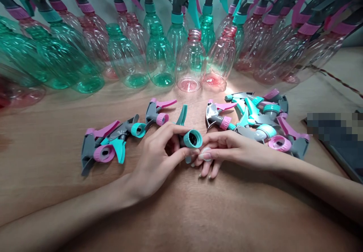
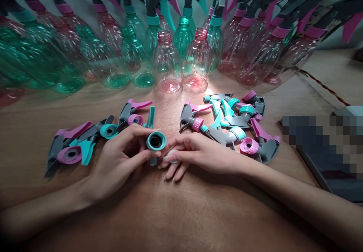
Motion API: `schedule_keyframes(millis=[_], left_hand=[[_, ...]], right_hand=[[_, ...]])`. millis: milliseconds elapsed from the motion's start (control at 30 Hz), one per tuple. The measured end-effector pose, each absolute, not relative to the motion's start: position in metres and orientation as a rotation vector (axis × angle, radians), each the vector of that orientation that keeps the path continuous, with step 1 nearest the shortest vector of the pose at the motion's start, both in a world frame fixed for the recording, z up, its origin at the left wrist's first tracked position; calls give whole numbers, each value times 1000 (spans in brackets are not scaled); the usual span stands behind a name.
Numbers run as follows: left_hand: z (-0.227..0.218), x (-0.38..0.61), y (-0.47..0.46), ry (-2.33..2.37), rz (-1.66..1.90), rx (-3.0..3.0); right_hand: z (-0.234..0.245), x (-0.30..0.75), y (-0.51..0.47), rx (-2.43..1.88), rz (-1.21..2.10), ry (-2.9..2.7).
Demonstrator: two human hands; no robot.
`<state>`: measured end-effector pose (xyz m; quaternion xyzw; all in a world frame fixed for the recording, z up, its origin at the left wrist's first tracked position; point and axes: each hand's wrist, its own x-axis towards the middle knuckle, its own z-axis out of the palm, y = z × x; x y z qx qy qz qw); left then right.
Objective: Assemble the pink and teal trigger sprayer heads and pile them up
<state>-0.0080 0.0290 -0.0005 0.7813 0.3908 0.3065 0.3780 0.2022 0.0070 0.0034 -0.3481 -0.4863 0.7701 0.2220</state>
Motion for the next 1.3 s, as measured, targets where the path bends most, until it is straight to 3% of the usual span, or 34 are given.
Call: schedule_keyframes(millis=[233,467,567,900,1167,1300], left_hand=[[-1,-10,28,952,780,1892],[0,-8,27,881,758,1890],[4,-6,27,830,732,1968],[4,-3,28,615,650,2110],[4,3,23,702,671,2055],[2,2,23,701,669,2006]], right_hand=[[10,205,8,-1273,1967,-1413],[22,208,3,-1520,920,-1834],[25,202,-3,-1453,691,-1915],[23,178,-10,-1070,381,-1978],[6,167,-15,-1026,450,-1941],[20,173,-9,-1055,472,-1929]])
